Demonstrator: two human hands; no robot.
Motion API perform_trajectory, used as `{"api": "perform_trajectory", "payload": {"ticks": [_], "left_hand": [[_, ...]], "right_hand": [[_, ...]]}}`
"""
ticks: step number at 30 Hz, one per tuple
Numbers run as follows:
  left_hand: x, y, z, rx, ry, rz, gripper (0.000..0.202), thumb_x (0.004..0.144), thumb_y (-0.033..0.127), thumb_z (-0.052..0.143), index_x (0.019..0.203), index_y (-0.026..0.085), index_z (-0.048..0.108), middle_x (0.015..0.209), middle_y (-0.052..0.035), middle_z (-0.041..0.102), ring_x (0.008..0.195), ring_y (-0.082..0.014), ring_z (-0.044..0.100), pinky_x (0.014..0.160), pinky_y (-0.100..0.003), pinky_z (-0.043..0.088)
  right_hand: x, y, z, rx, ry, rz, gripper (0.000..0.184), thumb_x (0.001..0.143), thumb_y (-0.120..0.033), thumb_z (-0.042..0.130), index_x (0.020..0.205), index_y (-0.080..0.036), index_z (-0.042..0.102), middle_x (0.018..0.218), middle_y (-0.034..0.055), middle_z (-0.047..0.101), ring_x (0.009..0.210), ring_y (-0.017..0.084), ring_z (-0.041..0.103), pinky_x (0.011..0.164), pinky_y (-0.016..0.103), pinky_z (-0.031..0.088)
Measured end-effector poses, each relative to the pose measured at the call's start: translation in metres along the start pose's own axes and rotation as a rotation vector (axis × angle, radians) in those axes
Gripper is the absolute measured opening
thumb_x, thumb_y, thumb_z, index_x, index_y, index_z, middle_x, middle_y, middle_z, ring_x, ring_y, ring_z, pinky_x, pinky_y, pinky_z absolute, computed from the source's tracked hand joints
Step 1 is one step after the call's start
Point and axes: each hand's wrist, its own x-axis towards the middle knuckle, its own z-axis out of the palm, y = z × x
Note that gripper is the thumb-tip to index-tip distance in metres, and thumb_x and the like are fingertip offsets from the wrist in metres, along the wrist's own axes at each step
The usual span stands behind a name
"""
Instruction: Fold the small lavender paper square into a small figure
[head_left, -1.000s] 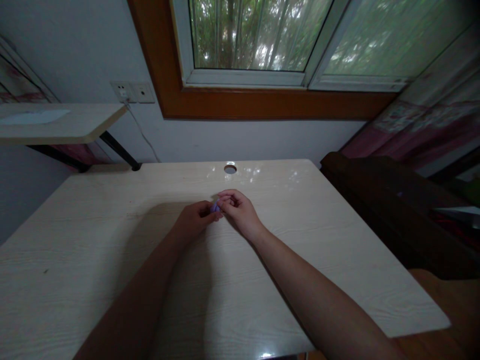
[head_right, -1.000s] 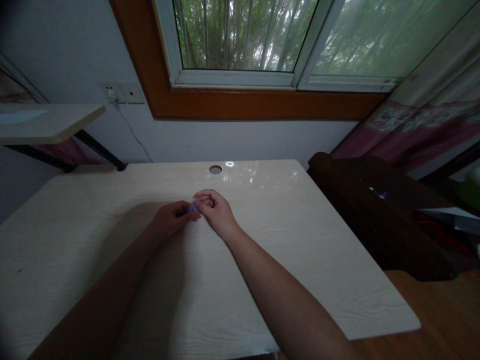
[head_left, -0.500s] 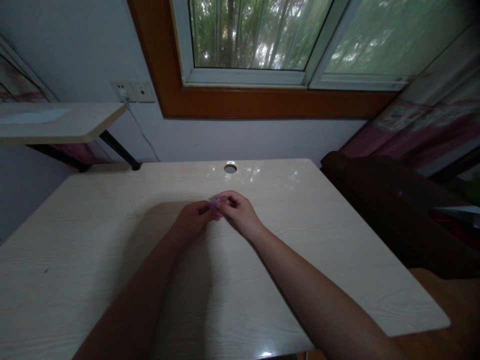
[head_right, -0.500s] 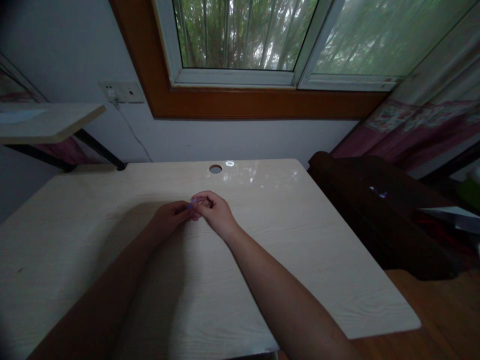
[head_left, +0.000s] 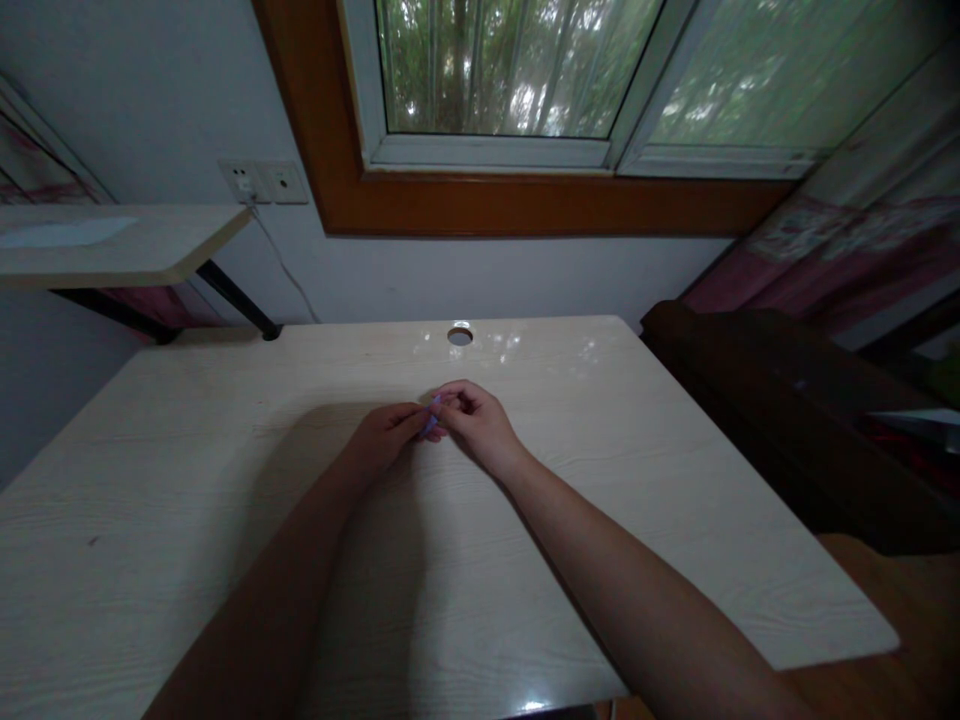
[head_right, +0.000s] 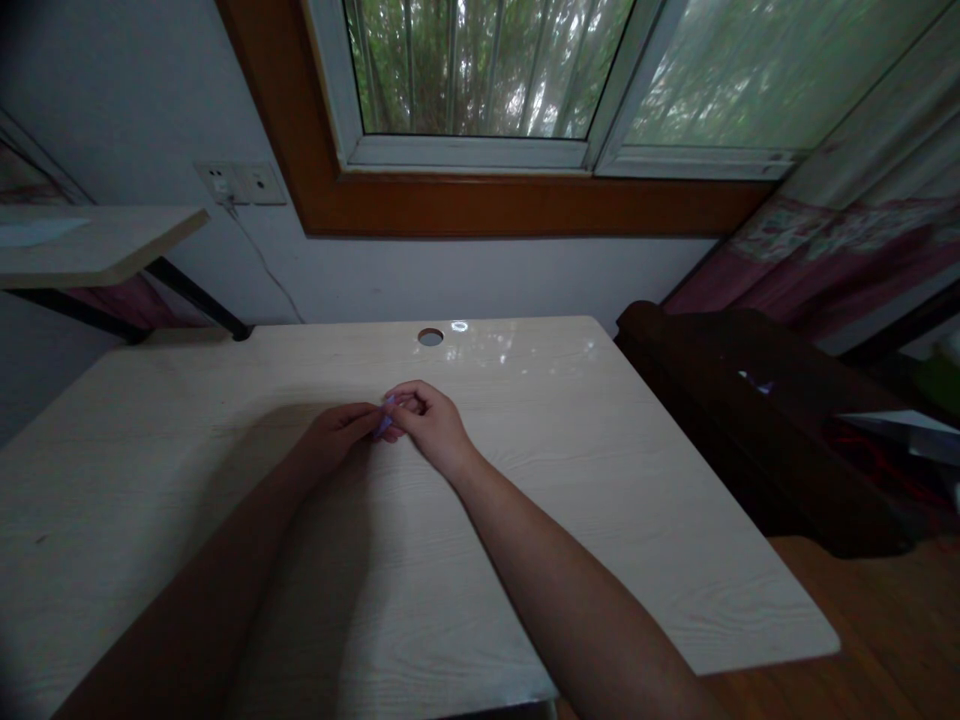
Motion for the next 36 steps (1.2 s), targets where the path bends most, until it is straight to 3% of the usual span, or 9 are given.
{"api": "perform_trajectory", "payload": {"ticks": [8, 16, 36], "left_hand": [[-0.0004, 0.0026, -0.0009, -0.102, 0.015, -0.054, 0.033, 0.088, 0.042, 0.056, 0.090, 0.015, 0.073, 0.086, -0.0072, 0.077, 0.086, -0.0226, 0.070, 0.085, -0.033, 0.049], [-0.0001, 0.0036, -0.0023, -0.115, 0.054, -0.047, 0.032, 0.088, 0.040, 0.054, 0.086, 0.014, 0.072, 0.084, -0.0082, 0.076, 0.081, -0.0210, 0.068, 0.080, -0.031, 0.047], [-0.0014, 0.0020, -0.0037, -0.009, 0.011, -0.041, 0.038, 0.088, 0.046, 0.050, 0.087, 0.014, 0.072, 0.088, -0.0082, 0.076, 0.084, -0.0220, 0.065, 0.081, -0.032, 0.046]], "right_hand": [[0.0028, 0.0013, -0.0005, 0.029, -0.002, -0.020, 0.031, 0.072, -0.033, 0.079, 0.096, -0.020, 0.067, 0.085, 0.0013, 0.066, 0.069, 0.012, 0.061, 0.065, 0.026, 0.051], [0.0036, 0.0057, -0.0025, 0.094, -0.093, -0.039, 0.038, 0.072, -0.028, 0.079, 0.105, -0.024, 0.061, 0.092, 0.0001, 0.064, 0.064, 0.011, 0.061, 0.062, 0.027, 0.052], [0.0035, 0.0004, -0.0038, 0.069, -0.110, 0.019, 0.038, 0.069, -0.026, 0.079, 0.102, -0.022, 0.062, 0.084, -0.0016, 0.063, 0.063, 0.010, 0.060, 0.061, 0.026, 0.049]]}}
